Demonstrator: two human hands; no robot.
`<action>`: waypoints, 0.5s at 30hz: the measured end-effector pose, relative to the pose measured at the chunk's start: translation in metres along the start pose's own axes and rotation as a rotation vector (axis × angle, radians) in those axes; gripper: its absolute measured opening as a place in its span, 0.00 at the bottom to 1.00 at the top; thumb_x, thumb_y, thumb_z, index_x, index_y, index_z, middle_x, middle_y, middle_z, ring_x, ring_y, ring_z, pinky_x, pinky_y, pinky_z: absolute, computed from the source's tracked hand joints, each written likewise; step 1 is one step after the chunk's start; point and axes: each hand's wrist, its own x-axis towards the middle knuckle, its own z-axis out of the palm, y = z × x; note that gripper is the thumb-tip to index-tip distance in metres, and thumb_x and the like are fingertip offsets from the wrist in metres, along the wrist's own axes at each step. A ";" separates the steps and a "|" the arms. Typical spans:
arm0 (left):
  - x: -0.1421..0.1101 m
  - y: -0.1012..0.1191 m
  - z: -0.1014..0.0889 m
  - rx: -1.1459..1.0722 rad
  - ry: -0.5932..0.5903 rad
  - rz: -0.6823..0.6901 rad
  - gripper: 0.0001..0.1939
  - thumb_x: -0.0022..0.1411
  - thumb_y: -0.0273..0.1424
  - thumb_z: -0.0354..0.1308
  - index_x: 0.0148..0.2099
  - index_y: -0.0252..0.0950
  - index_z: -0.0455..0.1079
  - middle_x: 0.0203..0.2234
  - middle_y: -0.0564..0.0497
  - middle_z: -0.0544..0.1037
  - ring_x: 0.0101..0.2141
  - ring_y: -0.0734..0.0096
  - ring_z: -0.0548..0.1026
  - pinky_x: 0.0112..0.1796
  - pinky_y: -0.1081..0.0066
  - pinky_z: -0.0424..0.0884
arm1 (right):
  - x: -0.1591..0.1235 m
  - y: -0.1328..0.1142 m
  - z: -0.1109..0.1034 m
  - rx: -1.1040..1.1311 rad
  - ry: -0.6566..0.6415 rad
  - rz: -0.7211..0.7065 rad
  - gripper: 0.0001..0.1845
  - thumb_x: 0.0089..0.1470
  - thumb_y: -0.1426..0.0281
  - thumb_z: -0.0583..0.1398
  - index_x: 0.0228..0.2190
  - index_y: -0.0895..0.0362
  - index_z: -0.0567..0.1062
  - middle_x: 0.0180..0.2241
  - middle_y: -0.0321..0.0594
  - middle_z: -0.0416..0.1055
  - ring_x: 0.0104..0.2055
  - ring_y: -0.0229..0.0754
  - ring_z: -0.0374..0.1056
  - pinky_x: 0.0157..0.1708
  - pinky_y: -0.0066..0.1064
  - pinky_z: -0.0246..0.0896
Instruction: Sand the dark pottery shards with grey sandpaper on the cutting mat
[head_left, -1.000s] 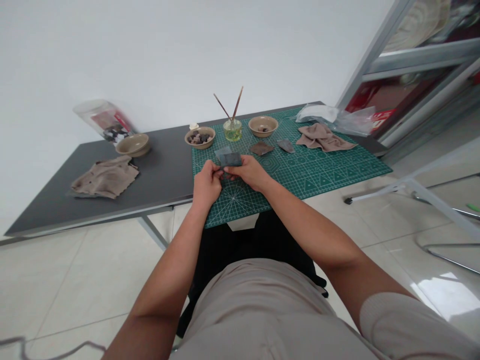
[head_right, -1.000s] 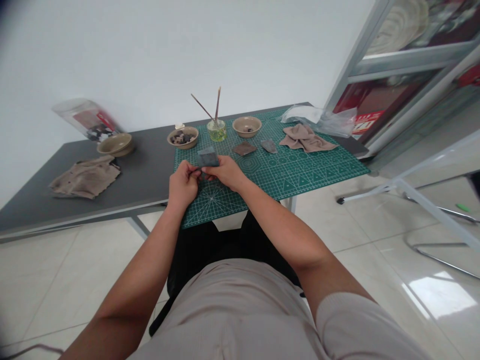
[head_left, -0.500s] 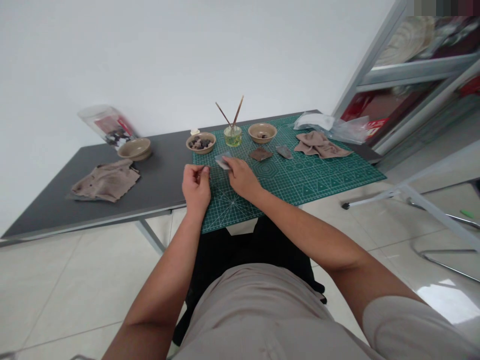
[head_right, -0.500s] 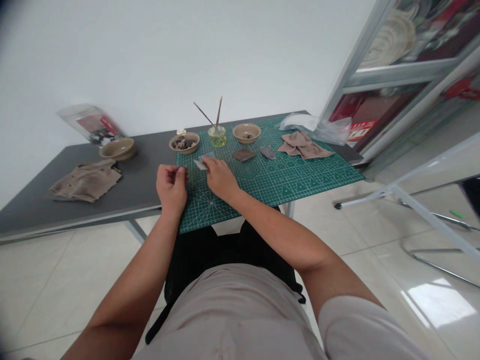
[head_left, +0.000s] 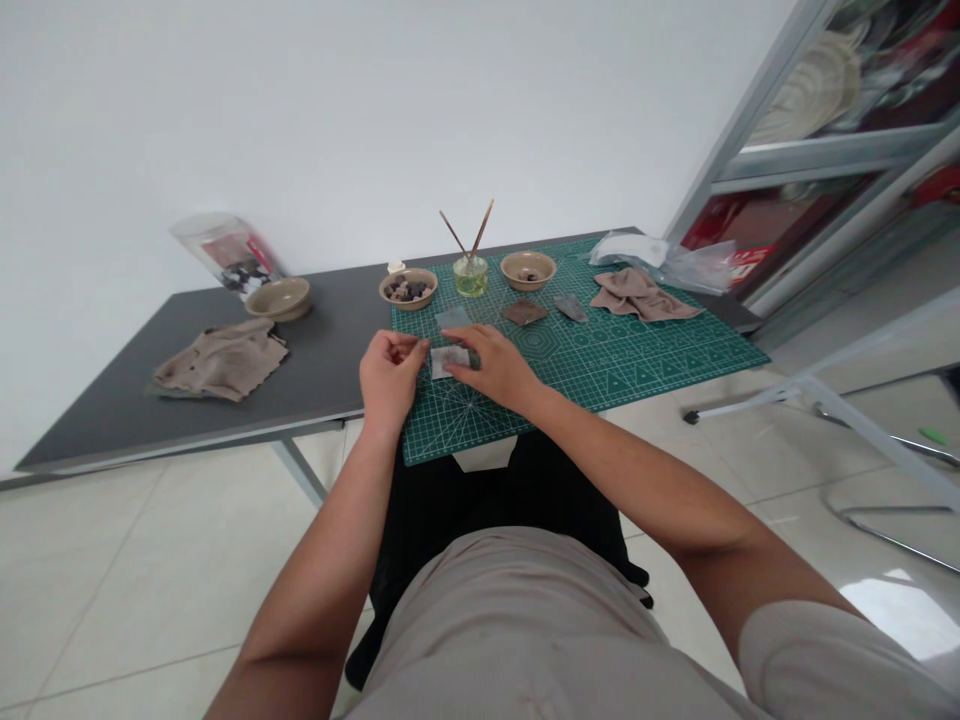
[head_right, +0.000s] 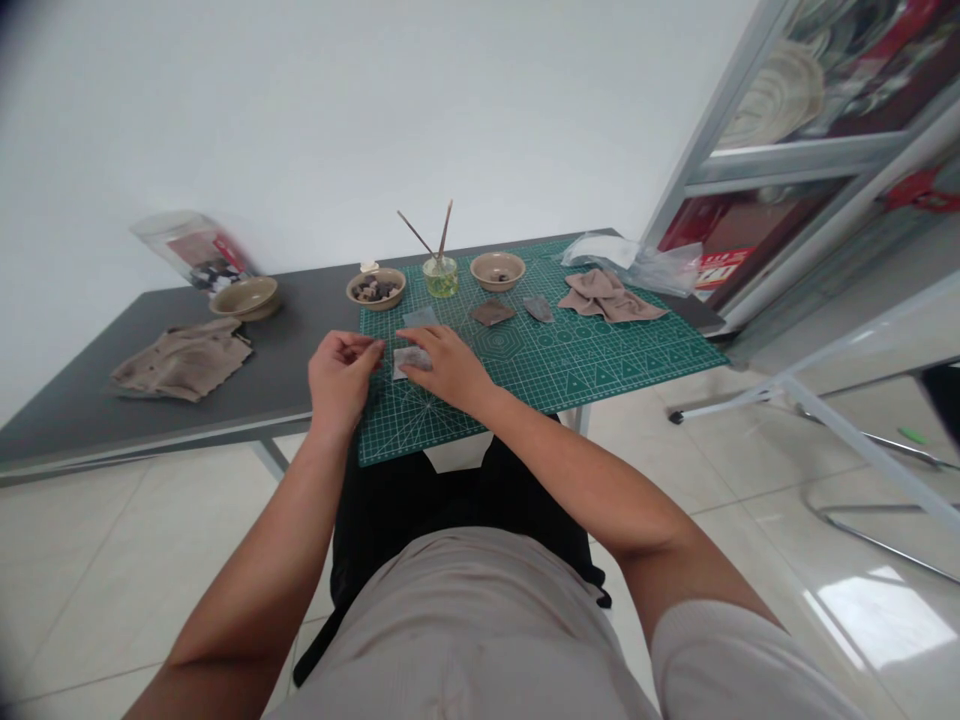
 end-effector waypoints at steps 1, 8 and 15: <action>-0.004 0.003 0.003 0.010 -0.063 0.002 0.09 0.55 0.35 0.66 0.33 0.38 0.68 0.22 0.57 0.74 0.24 0.74 0.72 0.28 0.73 0.67 | -0.002 -0.001 0.001 0.028 -0.010 -0.012 0.21 0.57 0.69 0.64 0.53 0.55 0.75 0.49 0.46 0.75 0.50 0.47 0.70 0.52 0.41 0.64; -0.010 0.005 0.010 0.086 -0.259 0.044 0.08 0.61 0.38 0.59 0.35 0.39 0.70 0.28 0.53 0.78 0.30 0.69 0.75 0.34 0.68 0.71 | -0.006 0.003 -0.001 0.058 0.007 0.074 0.09 0.57 0.71 0.64 0.41 0.56 0.79 0.39 0.41 0.78 0.39 0.42 0.73 0.43 0.34 0.66; 0.006 0.002 -0.002 0.747 -0.475 0.387 0.14 0.62 0.33 0.58 0.49 0.39 0.74 0.48 0.44 0.77 0.51 0.52 0.69 0.50 0.53 0.68 | 0.005 0.012 -0.006 0.016 -0.058 0.159 0.11 0.52 0.76 0.64 0.40 0.58 0.78 0.37 0.40 0.79 0.39 0.43 0.73 0.43 0.34 0.65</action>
